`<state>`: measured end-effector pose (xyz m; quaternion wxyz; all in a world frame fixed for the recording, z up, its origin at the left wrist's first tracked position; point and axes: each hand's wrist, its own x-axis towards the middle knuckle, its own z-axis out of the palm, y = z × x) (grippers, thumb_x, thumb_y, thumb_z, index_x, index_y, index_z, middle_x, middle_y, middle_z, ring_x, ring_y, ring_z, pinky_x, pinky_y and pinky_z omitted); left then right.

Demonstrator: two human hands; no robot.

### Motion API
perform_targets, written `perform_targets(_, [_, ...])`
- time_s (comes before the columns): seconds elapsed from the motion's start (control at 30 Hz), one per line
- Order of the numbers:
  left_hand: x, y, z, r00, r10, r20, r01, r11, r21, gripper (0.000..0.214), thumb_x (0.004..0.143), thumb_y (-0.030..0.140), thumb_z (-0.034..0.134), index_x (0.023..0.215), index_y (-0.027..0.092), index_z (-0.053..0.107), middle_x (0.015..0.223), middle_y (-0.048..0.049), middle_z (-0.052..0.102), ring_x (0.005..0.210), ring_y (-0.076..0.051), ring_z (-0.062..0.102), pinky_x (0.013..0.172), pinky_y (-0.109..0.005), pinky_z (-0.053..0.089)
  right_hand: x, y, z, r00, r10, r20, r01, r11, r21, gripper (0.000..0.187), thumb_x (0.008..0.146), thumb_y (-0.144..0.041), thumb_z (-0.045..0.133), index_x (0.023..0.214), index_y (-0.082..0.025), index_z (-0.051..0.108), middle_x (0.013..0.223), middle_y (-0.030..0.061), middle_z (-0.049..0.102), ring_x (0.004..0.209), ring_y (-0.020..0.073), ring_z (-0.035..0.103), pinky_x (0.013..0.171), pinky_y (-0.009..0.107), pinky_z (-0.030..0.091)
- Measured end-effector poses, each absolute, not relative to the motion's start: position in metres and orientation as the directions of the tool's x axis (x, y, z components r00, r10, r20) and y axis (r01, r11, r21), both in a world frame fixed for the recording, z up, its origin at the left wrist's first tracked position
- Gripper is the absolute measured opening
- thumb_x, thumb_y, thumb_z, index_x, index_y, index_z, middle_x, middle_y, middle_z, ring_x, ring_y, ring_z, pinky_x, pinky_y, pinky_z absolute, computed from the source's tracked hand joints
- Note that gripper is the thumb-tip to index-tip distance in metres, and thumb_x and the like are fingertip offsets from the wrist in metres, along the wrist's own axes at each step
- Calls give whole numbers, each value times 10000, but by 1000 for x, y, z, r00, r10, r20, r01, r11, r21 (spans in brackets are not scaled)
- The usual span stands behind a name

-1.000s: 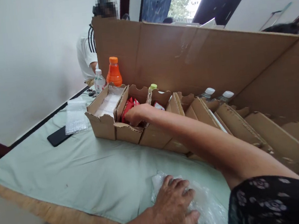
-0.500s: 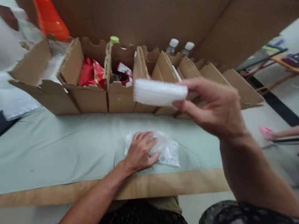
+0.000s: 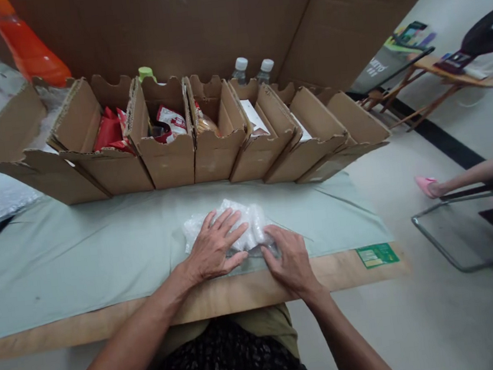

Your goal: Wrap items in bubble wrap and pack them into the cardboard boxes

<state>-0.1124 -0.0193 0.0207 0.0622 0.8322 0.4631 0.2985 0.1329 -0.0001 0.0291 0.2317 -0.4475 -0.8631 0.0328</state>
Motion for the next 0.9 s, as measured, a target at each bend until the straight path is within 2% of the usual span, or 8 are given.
perform_targets(0.17, [-114, -19, 21, 421, 830, 365, 734, -549, 400, 620, 939, 510, 613, 1459, 178, 557, 1583, -180, 510, 1509, -381, 406, 1237, -630, 240, 150, 13, 51, -511, 811, 285, 741, 583, -333, 367, 931, -294, 556, 1282, -208, 621, 1278, 121, 734, 1181, 293, 693, 943, 438, 504])
perform_targets(0.33, [-114, -18, 22, 367, 826, 428, 733, -540, 413, 702, 915, 578, 619, 1493, 188, 527, 1602, -200, 477, 1511, -375, 408, 1243, -620, 236, 152, 32, 64, -597, 769, 228, 727, 639, -252, 349, 914, -291, 530, 1215, -215, 690, 1200, 111, 780, 1106, 309, 744, 910, 478, 559])
perform_targets(0.47, [-112, -18, 25, 348, 825, 445, 743, -532, 405, 679, 921, 628, 590, 1424, 172, 583, 1504, -197, 585, 1472, -375, 457, 1232, -628, 261, 158, 62, 76, -789, 578, 209, 563, 816, -129, 283, 927, -340, 553, 1126, -234, 722, 1040, 80, 826, 885, 299, 797, 746, 449, 610])
perform_targets(0.6, [-112, -16, 33, 329, 796, 508, 744, -550, 379, 716, 949, 675, 511, 1445, 160, 536, 1512, -202, 560, 1459, -367, 463, 1200, -631, 317, 131, 98, 133, -830, 445, 336, 474, 881, 5, 242, 952, -436, 563, 1107, -313, 703, 949, 47, 826, 766, 304, 782, 651, 456, 593])
perform_targets(0.7, [-112, -17, 38, 269, 777, 569, 744, -543, 390, 714, 967, 679, 465, 1458, 161, 504, 1502, -207, 553, 1447, -351, 467, 1186, -615, 344, 62, 101, 202, -833, 368, 414, 428, 902, 59, 218, 982, -430, 542, 1135, -364, 684, 1002, 31, 808, 880, 303, 765, 769, 471, 586])
perform_targets(0.73, [-112, -17, 39, 241, 772, 589, 745, -536, 398, 719, 969, 680, 457, 1464, 160, 494, 1498, -207, 553, 1444, -348, 467, 1187, -612, 342, 29, 99, 223, -855, 297, 425, 359, 931, 71, 219, 989, -425, 533, 1133, -362, 685, 1045, 28, 802, 932, 298, 757, 820, 466, 575])
perform_targets(0.83, [-112, -16, 36, 152, 760, 632, 749, -506, 429, 733, 963, 701, 449, 1453, 158, 493, 1471, -205, 568, 1414, -341, 488, 1186, -597, 342, -85, 99, 266, -905, 61, 421, 119, 986, 114, 205, 1006, -330, 521, 1101, -285, 696, 1070, 23, 790, 983, 256, 732, 880, 420, 539])
perform_targets(0.9, [-113, -13, 33, 113, 767, 631, 748, -484, 454, 717, 955, 687, 467, 1441, 161, 497, 1460, -206, 573, 1398, -340, 500, 1178, -588, 353, -166, 108, 272, -919, -18, 395, 41, 989, 141, 198, 989, -278, 537, 1024, -224, 725, 1034, 30, 779, 1002, 258, 713, 923, 442, 509])
